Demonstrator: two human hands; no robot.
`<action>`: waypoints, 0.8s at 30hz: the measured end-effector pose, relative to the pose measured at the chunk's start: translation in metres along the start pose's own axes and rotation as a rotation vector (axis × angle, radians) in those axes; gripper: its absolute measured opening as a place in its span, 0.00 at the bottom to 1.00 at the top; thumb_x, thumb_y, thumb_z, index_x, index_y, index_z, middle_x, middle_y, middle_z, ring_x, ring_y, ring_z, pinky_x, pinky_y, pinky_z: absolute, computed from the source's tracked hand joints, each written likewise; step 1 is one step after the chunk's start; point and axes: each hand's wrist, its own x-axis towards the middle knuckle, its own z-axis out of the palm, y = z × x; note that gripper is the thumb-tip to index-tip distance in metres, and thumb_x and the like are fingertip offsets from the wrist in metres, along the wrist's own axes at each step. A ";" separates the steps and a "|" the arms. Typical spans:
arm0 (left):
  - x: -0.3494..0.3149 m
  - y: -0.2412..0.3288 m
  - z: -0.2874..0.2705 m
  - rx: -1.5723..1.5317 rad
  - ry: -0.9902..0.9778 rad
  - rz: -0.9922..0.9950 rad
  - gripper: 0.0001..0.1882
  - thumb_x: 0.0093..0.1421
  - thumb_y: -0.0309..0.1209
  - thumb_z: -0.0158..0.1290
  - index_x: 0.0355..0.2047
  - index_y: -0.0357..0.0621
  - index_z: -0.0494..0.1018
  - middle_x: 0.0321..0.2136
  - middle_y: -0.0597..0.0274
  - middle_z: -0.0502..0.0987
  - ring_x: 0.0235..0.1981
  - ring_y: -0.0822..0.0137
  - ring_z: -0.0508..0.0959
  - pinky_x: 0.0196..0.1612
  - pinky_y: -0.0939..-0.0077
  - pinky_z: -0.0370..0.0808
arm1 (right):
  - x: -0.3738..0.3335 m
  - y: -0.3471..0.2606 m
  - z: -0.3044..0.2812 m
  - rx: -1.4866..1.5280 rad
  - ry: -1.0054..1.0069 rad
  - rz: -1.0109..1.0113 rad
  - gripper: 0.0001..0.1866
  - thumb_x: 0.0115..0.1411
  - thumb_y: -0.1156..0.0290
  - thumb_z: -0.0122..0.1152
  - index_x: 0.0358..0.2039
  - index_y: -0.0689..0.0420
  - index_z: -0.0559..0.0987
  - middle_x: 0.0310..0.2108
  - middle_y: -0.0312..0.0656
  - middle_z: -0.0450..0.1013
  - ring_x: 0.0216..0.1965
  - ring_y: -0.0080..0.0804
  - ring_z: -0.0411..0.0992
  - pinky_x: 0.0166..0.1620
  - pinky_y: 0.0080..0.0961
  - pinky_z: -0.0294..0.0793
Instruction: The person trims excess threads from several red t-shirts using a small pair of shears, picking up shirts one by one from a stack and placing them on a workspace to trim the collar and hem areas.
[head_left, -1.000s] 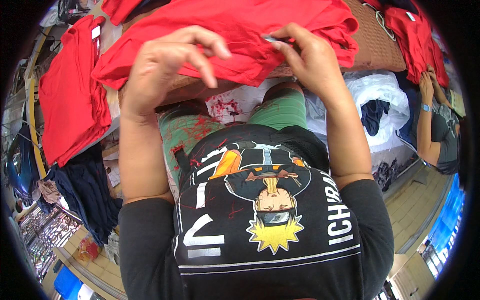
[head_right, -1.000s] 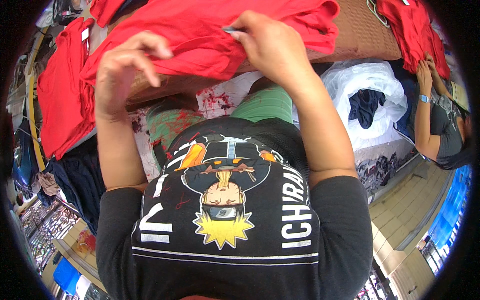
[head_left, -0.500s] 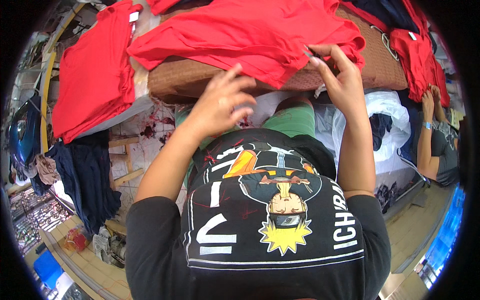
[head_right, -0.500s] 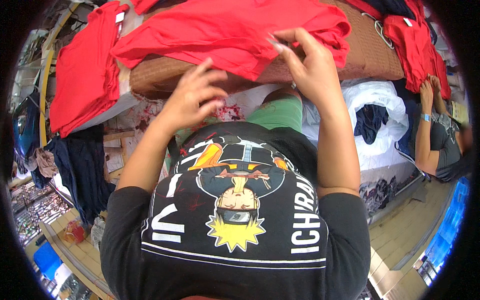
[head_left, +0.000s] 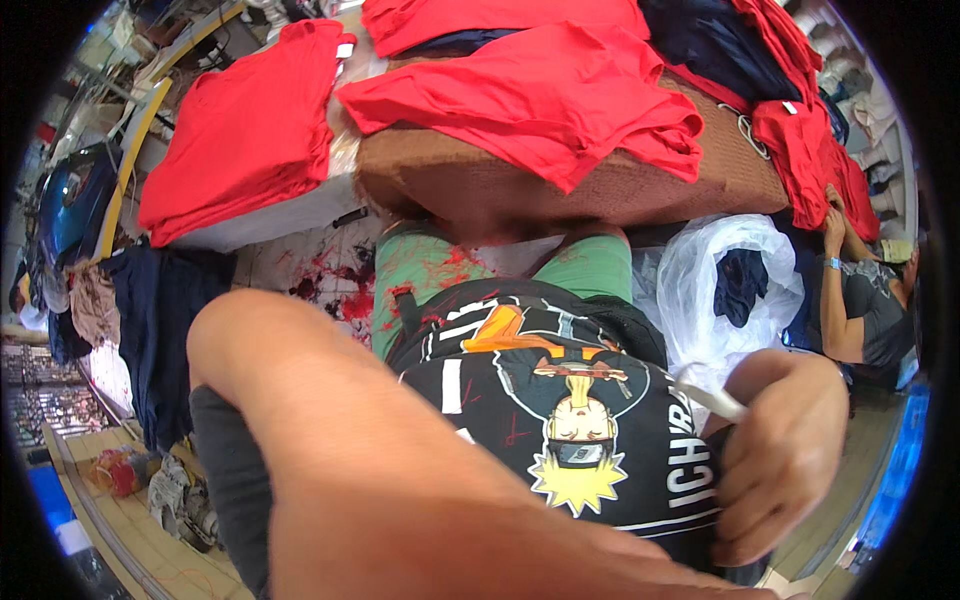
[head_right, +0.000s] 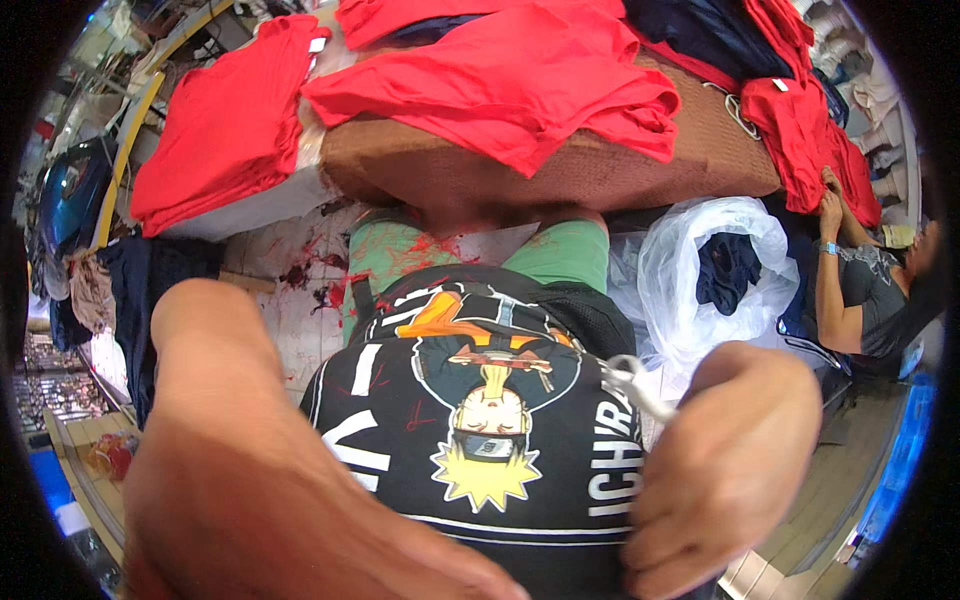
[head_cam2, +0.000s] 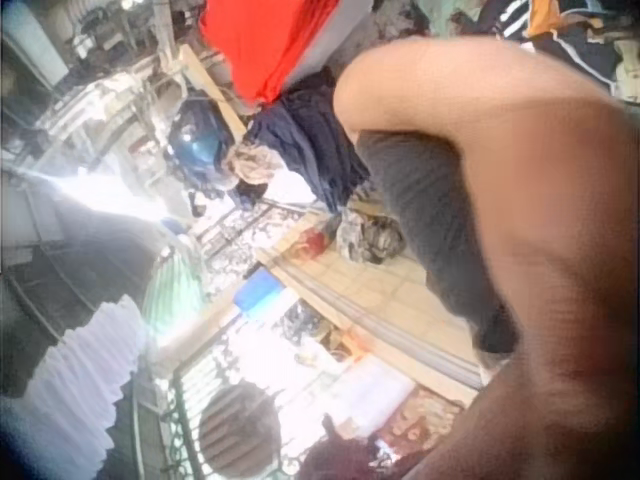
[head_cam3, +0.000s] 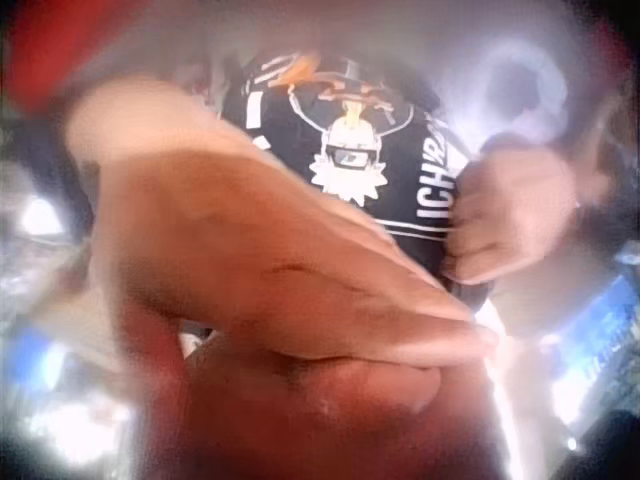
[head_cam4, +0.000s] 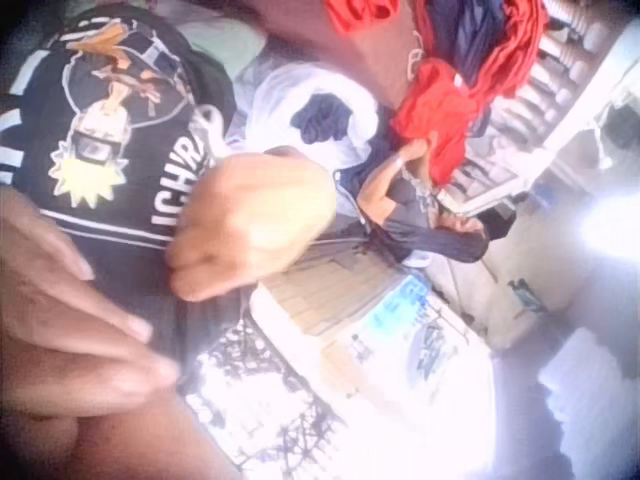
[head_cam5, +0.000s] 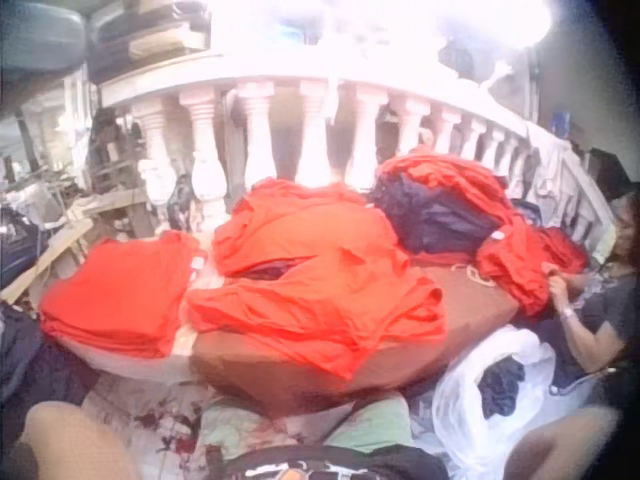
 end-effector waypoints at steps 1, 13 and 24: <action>0.001 -0.001 0.002 -0.004 0.007 -0.037 0.27 0.64 0.47 0.46 0.49 0.35 0.73 0.49 0.45 0.72 0.52 0.54 0.71 0.54 0.63 0.67 | -0.007 -0.005 -0.003 -0.091 0.042 -0.041 0.10 0.62 0.71 0.47 0.38 0.58 0.78 0.28 0.26 0.66 0.24 0.09 0.66 0.22 0.07 0.55; -0.110 -0.040 -0.103 0.126 0.682 -0.673 0.15 0.64 0.34 0.51 0.45 0.38 0.76 0.43 0.57 0.78 0.45 0.68 0.76 0.49 0.74 0.71 | -0.058 0.003 -0.058 -0.291 0.393 0.621 0.10 0.57 0.65 0.61 0.32 0.60 0.79 0.23 0.38 0.73 0.24 0.33 0.74 0.29 0.26 0.72; -0.241 -0.163 -0.091 1.111 1.045 -1.238 0.15 0.51 0.27 0.61 0.41 0.45 0.78 0.38 0.59 0.78 0.41 0.61 0.77 0.46 0.71 0.72 | -0.153 0.230 -0.056 -0.404 1.253 1.031 0.07 0.55 0.71 0.64 0.32 0.61 0.78 0.19 0.40 0.72 0.21 0.21 0.66 0.27 0.23 0.67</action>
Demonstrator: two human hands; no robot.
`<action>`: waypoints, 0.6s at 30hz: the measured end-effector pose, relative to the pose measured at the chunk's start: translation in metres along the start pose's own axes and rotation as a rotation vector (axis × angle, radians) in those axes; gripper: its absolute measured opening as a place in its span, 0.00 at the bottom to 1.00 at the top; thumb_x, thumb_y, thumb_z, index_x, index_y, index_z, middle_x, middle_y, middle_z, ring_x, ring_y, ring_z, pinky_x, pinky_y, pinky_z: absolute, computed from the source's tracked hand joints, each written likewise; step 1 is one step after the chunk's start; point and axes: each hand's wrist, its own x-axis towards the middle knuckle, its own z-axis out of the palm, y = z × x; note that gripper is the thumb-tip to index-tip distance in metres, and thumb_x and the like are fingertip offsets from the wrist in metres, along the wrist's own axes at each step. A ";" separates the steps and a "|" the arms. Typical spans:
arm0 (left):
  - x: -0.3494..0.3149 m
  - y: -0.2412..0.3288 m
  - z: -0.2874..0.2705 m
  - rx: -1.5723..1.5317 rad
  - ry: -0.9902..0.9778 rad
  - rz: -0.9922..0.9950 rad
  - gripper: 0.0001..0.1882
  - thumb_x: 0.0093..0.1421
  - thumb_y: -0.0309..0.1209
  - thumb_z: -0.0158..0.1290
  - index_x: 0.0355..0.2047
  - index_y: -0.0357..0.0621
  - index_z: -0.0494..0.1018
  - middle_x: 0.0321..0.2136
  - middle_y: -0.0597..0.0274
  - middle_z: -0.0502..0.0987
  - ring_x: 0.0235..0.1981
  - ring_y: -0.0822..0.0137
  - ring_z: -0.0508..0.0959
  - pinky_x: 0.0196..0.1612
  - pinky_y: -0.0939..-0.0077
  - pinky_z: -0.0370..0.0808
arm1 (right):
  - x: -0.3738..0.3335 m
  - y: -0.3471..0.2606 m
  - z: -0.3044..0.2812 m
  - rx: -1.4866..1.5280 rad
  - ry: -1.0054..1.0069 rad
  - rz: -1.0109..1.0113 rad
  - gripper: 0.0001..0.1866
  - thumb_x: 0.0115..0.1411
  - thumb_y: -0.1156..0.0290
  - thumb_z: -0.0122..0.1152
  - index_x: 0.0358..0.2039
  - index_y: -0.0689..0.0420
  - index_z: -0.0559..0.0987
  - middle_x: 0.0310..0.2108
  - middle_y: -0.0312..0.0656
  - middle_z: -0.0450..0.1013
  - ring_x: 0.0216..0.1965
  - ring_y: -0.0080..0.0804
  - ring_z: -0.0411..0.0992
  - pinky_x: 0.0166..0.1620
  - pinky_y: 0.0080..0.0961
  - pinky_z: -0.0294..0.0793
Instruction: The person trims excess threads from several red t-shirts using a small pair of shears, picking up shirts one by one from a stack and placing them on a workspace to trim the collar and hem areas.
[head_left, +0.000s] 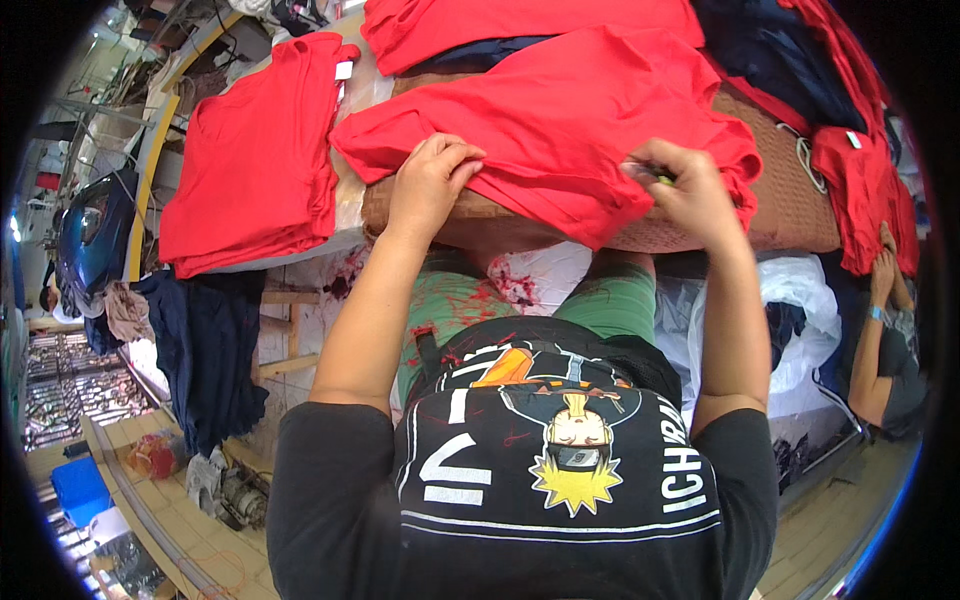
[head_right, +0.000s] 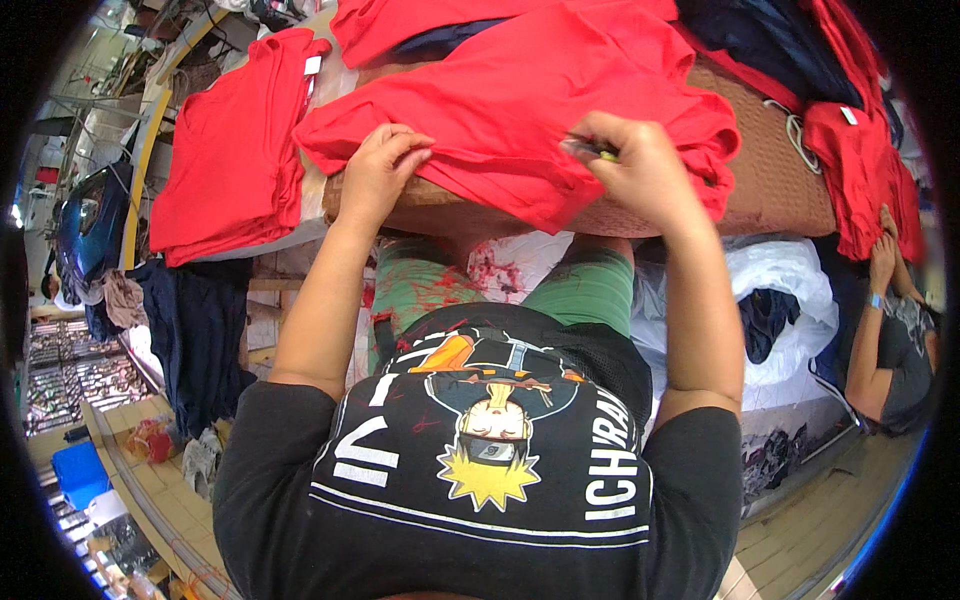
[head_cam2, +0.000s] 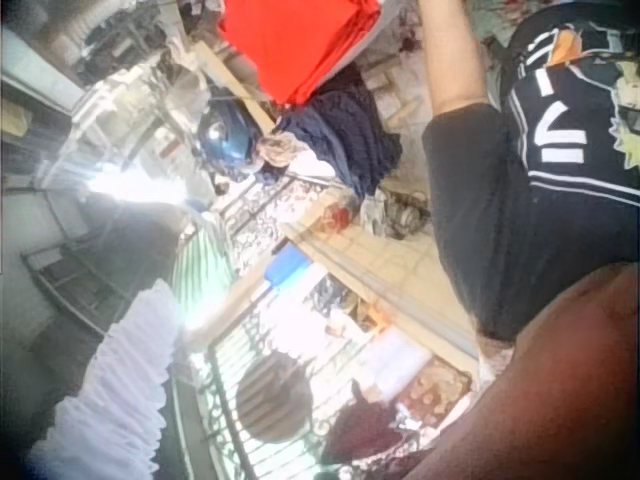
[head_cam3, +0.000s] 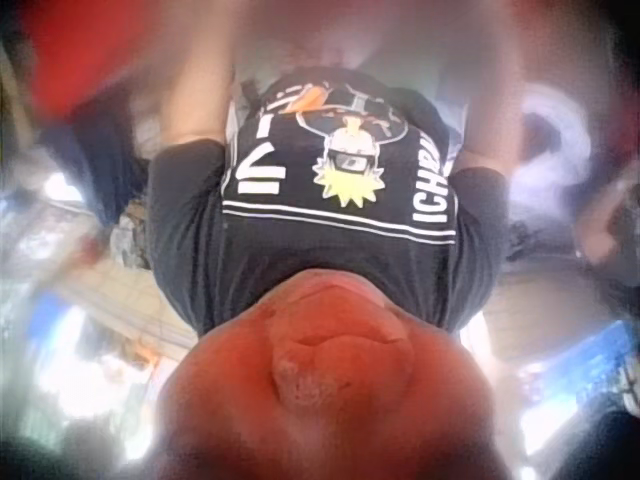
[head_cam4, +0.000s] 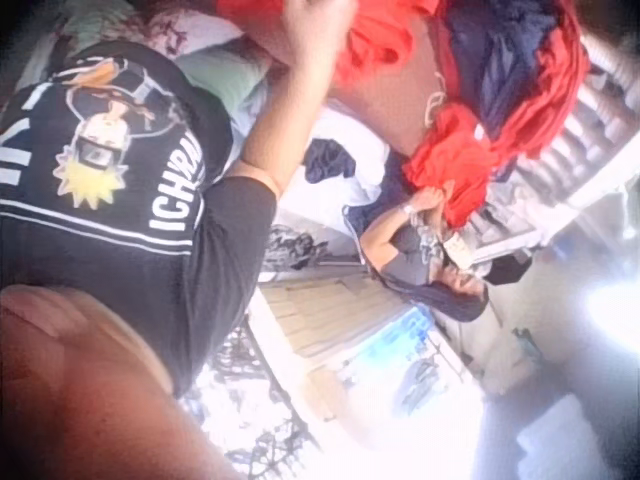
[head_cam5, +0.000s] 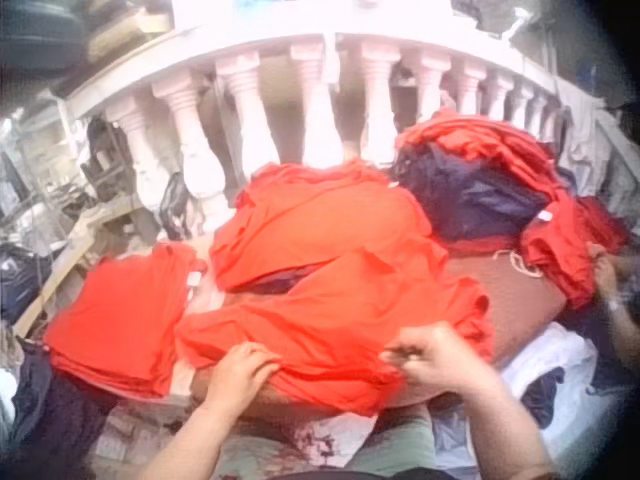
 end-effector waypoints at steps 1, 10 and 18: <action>-0.002 -0.004 0.001 -0.039 0.049 -0.067 0.12 0.52 0.27 0.61 0.39 0.45 0.79 0.35 0.60 0.78 0.38 0.61 0.78 0.44 0.72 0.73 | 0.005 0.009 0.013 -0.018 -0.040 0.054 0.06 0.56 0.73 0.62 0.33 0.62 0.78 0.21 0.38 0.73 0.23 0.19 0.67 0.29 0.21 0.67; -0.034 0.019 -0.139 -0.246 -0.958 -0.456 0.10 0.56 0.30 0.59 0.37 0.39 0.79 0.29 0.58 0.81 0.32 0.66 0.81 0.40 0.75 0.76 | 0.011 0.058 0.042 0.234 0.010 0.221 0.07 0.58 0.72 0.63 0.32 0.64 0.78 0.24 0.31 0.74 0.28 0.14 0.68 0.33 0.16 0.68; 0.004 0.001 -0.023 0.169 0.008 0.138 0.14 0.51 0.29 0.61 0.39 0.45 0.77 0.31 0.58 0.79 0.34 0.55 0.79 0.41 0.68 0.75 | 0.016 0.063 0.042 0.282 0.007 0.259 0.08 0.59 0.71 0.63 0.31 0.62 0.78 0.21 0.24 0.65 0.25 0.11 0.60 0.29 0.13 0.61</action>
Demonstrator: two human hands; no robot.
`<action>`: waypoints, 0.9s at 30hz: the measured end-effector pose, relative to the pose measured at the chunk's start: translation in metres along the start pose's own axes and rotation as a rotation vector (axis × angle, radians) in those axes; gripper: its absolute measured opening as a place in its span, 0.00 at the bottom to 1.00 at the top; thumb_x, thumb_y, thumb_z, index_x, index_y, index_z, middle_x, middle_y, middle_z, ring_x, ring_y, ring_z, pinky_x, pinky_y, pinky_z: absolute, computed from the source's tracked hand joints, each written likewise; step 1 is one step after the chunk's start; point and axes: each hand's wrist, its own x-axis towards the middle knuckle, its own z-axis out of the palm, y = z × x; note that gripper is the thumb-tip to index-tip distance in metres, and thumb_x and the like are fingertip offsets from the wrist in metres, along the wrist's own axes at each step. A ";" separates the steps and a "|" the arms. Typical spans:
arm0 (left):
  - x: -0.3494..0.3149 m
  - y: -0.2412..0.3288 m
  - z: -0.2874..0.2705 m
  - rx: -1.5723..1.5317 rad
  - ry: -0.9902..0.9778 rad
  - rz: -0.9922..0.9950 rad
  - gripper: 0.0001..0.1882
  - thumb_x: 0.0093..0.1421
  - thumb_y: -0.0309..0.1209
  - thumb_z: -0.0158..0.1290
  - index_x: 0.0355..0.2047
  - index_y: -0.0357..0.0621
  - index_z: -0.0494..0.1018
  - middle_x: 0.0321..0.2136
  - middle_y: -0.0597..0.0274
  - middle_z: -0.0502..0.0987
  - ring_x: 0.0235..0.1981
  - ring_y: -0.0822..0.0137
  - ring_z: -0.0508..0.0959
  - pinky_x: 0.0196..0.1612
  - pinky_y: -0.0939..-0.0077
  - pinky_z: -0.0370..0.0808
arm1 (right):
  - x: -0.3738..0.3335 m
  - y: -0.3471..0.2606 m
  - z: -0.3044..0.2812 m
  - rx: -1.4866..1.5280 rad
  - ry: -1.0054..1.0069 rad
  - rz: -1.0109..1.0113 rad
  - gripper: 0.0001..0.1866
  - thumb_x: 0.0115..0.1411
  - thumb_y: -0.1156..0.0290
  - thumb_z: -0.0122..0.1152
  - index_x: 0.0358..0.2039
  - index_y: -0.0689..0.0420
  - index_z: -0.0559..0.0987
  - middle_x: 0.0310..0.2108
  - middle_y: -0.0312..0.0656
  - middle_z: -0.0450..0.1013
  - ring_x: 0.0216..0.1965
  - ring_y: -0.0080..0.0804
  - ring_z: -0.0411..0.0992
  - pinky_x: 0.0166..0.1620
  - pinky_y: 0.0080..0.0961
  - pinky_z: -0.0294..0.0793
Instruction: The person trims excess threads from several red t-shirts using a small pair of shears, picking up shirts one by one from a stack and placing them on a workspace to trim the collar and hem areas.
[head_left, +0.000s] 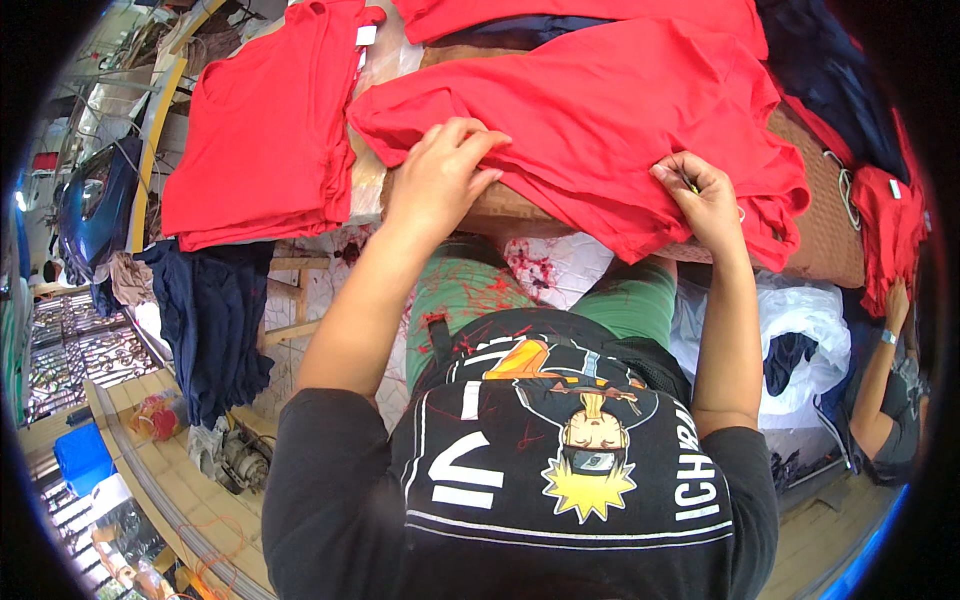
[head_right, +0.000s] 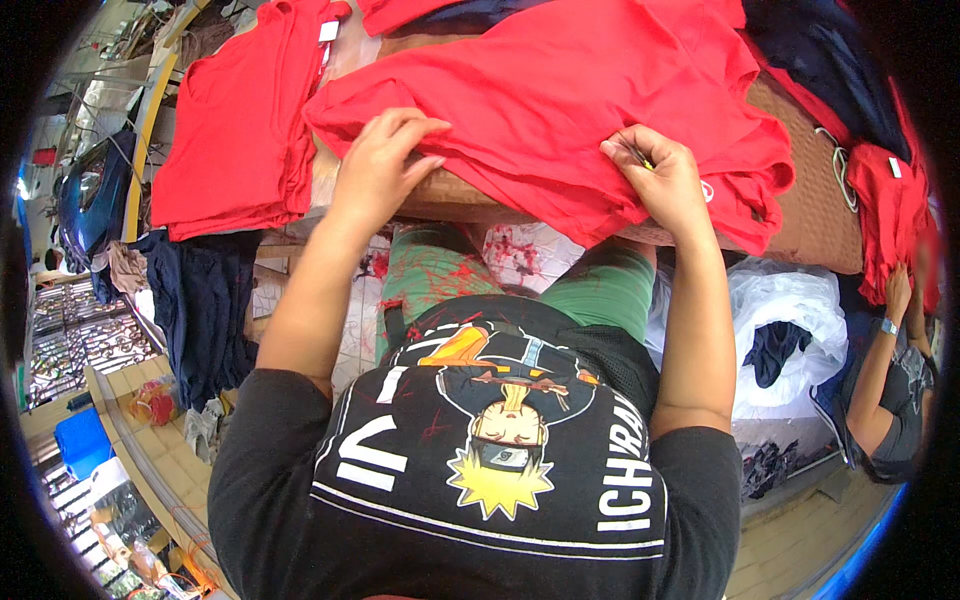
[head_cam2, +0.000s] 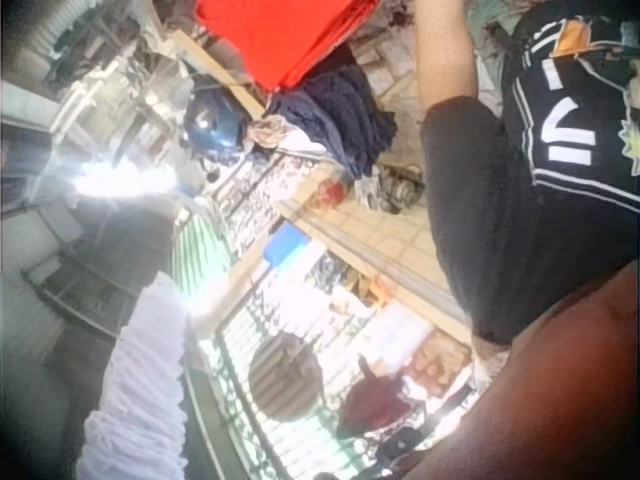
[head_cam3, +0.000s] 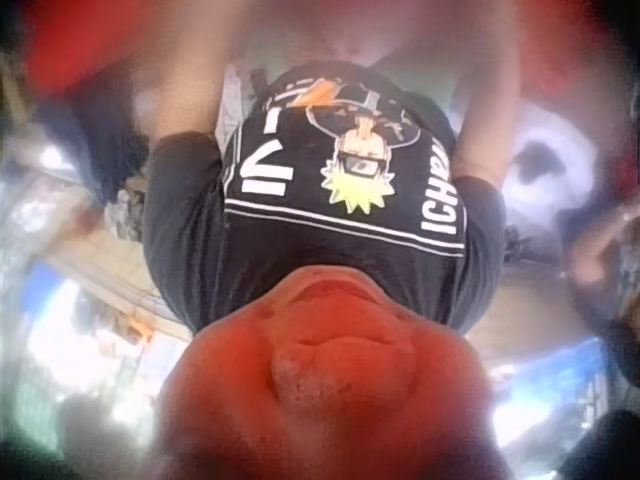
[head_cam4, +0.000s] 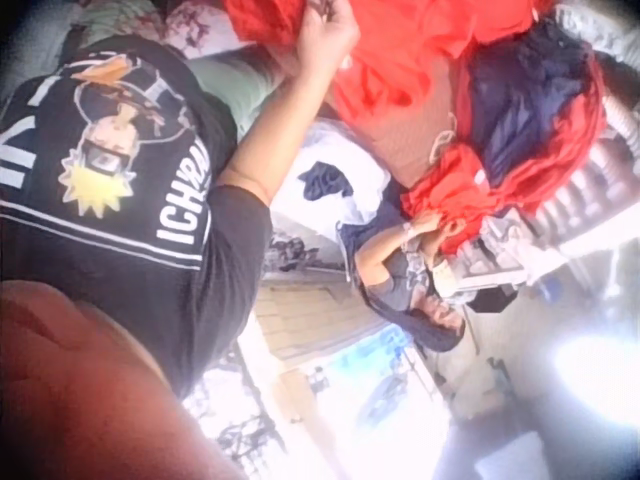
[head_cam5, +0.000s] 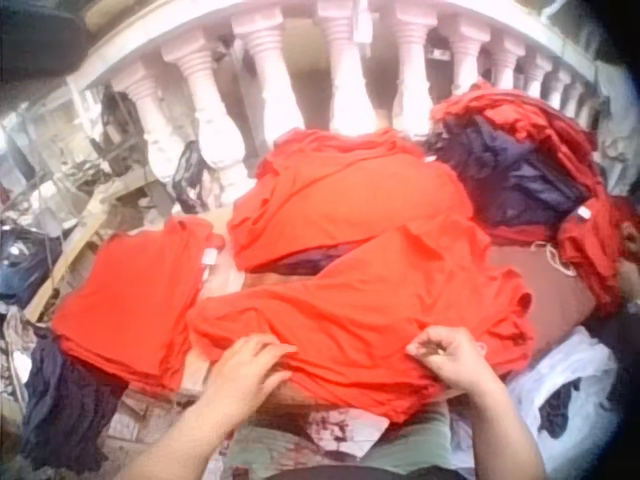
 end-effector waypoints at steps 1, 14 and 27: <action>-0.004 -0.005 0.010 -0.063 -0.008 -0.061 0.12 0.51 0.29 0.61 0.37 0.44 0.78 0.30 0.58 0.79 0.33 0.57 0.79 0.40 0.69 0.75 | -0.001 -0.002 0.000 -0.004 0.009 0.004 0.08 0.59 0.70 0.63 0.31 0.62 0.78 0.21 0.24 0.66 0.25 0.11 0.60 0.30 0.13 0.61; -0.048 -0.012 -0.089 -0.307 -0.713 -0.344 0.17 0.57 0.41 0.57 0.29 0.35 0.77 0.23 0.53 0.79 0.27 0.58 0.80 0.32 0.68 0.75 | -0.001 0.012 0.000 0.006 0.050 0.001 0.08 0.59 0.70 0.63 0.31 0.62 0.78 0.20 0.24 0.65 0.24 0.11 0.59 0.29 0.13 0.59; -0.035 -0.006 -0.067 -0.378 -0.590 -0.246 0.07 0.52 0.28 0.60 0.26 0.36 0.76 0.26 0.57 0.76 0.31 0.61 0.77 0.38 0.70 0.73 | -0.006 0.006 0.003 -0.056 0.071 -0.009 0.08 0.59 0.70 0.62 0.31 0.62 0.78 0.20 0.26 0.67 0.26 0.12 0.61 0.31 0.14 0.62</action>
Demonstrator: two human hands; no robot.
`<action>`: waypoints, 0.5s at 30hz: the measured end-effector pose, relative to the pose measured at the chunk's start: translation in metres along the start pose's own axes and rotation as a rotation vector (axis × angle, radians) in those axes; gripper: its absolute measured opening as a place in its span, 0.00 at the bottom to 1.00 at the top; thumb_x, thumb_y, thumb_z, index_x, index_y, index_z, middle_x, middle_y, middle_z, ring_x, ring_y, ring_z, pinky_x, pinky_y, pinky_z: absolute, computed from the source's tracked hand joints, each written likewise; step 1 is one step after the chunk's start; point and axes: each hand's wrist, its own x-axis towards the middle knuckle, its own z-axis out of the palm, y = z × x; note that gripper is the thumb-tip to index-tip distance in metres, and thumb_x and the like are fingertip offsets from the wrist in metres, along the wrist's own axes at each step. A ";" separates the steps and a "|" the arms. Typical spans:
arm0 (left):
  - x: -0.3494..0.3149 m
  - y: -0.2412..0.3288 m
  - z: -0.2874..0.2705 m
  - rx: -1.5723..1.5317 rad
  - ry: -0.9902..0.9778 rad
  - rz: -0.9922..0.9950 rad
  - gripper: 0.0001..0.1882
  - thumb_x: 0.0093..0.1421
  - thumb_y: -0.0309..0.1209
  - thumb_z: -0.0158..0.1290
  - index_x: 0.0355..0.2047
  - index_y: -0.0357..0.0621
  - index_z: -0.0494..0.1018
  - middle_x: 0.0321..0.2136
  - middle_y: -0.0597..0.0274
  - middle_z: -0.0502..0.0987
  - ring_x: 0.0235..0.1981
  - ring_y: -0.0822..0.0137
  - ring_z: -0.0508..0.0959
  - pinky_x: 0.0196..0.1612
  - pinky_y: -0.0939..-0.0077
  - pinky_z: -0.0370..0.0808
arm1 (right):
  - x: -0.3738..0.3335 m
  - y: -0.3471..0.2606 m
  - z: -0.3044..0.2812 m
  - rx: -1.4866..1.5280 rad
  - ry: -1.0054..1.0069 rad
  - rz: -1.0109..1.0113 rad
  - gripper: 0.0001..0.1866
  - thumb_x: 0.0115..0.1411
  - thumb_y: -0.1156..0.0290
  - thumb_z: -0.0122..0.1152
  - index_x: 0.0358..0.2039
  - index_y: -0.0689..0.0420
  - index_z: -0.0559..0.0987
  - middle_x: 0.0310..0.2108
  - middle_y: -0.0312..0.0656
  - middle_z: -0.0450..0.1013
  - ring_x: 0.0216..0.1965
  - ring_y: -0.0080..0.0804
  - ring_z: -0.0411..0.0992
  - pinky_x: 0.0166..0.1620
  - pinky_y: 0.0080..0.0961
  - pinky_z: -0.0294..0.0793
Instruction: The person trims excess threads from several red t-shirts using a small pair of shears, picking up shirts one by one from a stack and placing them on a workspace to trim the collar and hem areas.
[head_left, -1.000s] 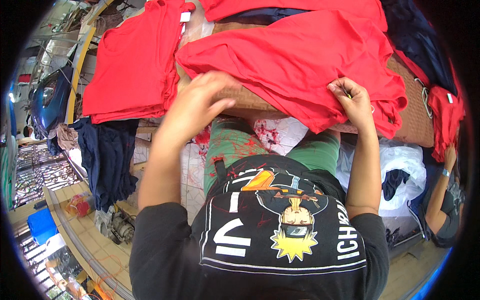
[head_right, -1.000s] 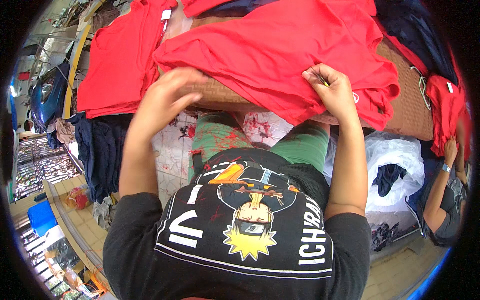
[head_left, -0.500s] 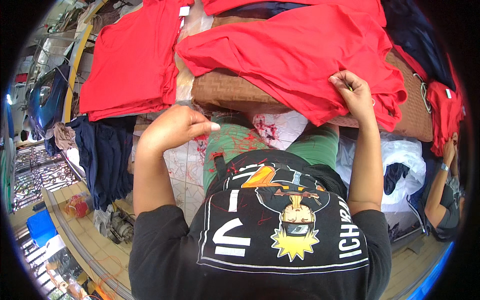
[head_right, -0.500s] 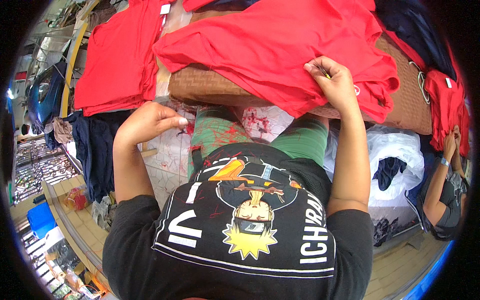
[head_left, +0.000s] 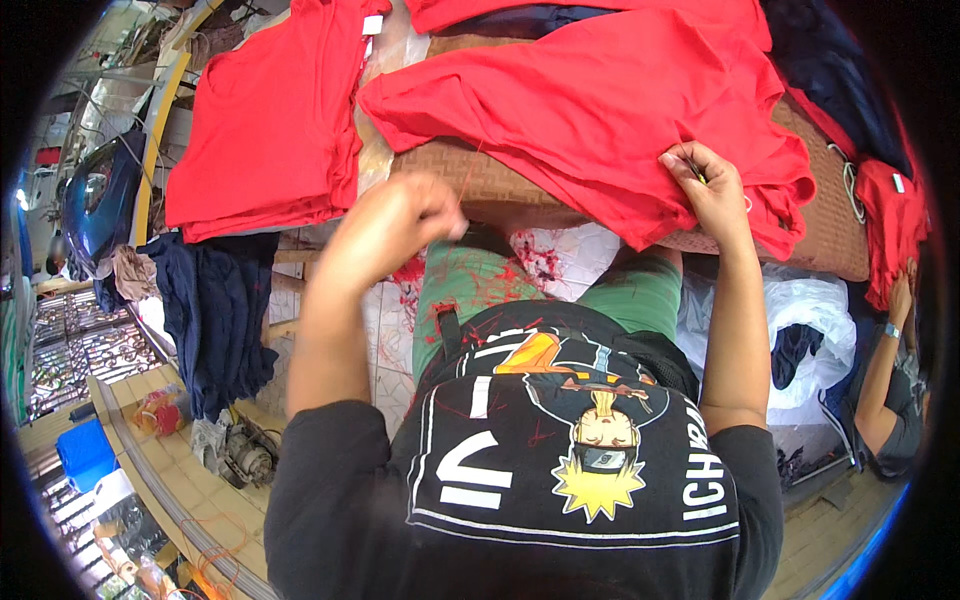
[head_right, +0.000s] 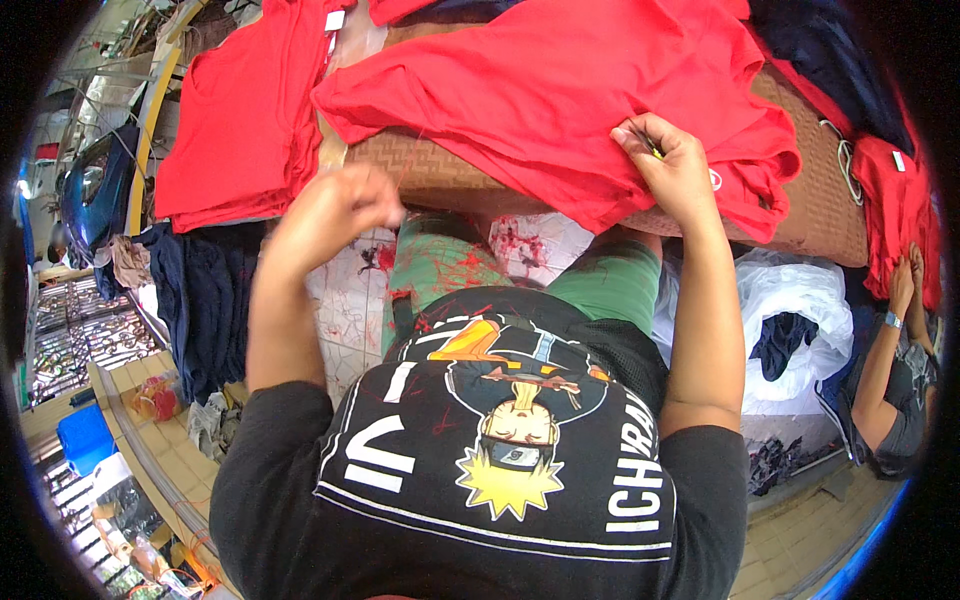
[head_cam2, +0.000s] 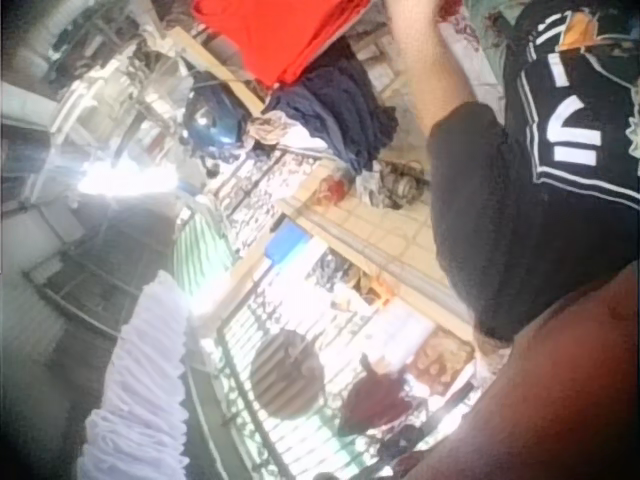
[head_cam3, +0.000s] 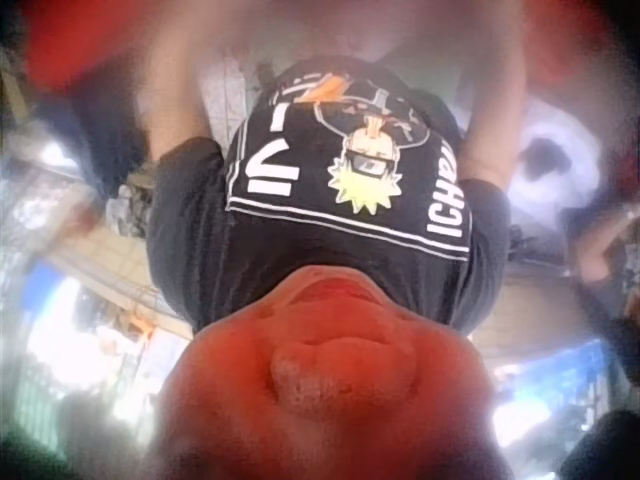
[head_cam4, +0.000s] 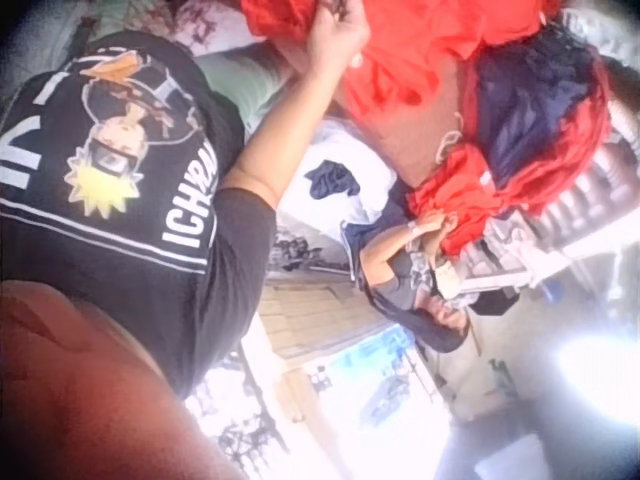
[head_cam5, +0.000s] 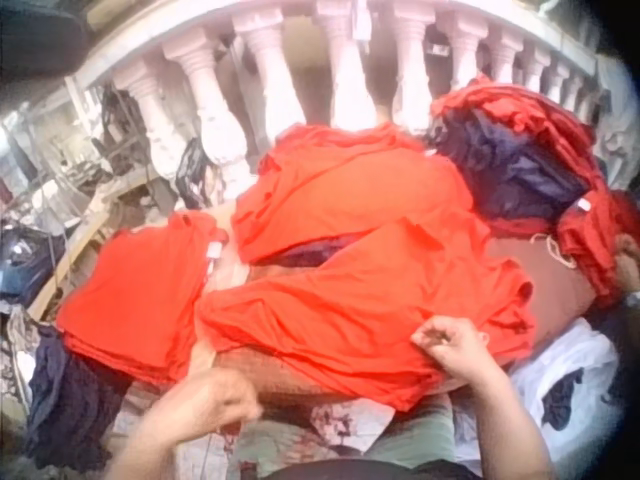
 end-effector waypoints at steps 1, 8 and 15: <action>-0.021 0.002 -0.012 0.064 -0.212 -0.089 0.07 0.53 0.28 0.59 0.29 0.37 0.78 0.28 0.55 0.78 0.31 0.60 0.79 0.39 0.70 0.74 | 0.001 0.002 0.001 0.026 -0.006 -0.003 0.08 0.59 0.70 0.62 0.31 0.62 0.78 0.21 0.26 0.67 0.26 0.12 0.62 0.31 0.14 0.63; -0.035 0.032 -0.033 0.217 -0.001 -0.314 0.16 0.54 0.35 0.59 0.40 0.37 0.77 0.33 0.48 0.79 0.36 0.53 0.80 0.42 0.67 0.74 | 0.004 0.008 0.002 0.072 0.000 -0.054 0.08 0.59 0.70 0.62 0.32 0.62 0.79 0.21 0.26 0.68 0.26 0.12 0.62 0.32 0.13 0.64; -0.006 0.062 -0.062 -0.227 -0.178 0.447 0.13 0.56 0.34 0.56 0.33 0.35 0.77 0.31 0.53 0.79 0.33 0.61 0.80 0.39 0.69 0.75 | -0.003 -0.004 0.000 0.037 0.008 -0.037 0.08 0.59 0.70 0.62 0.32 0.62 0.78 0.22 0.27 0.68 0.27 0.13 0.63 0.33 0.13 0.64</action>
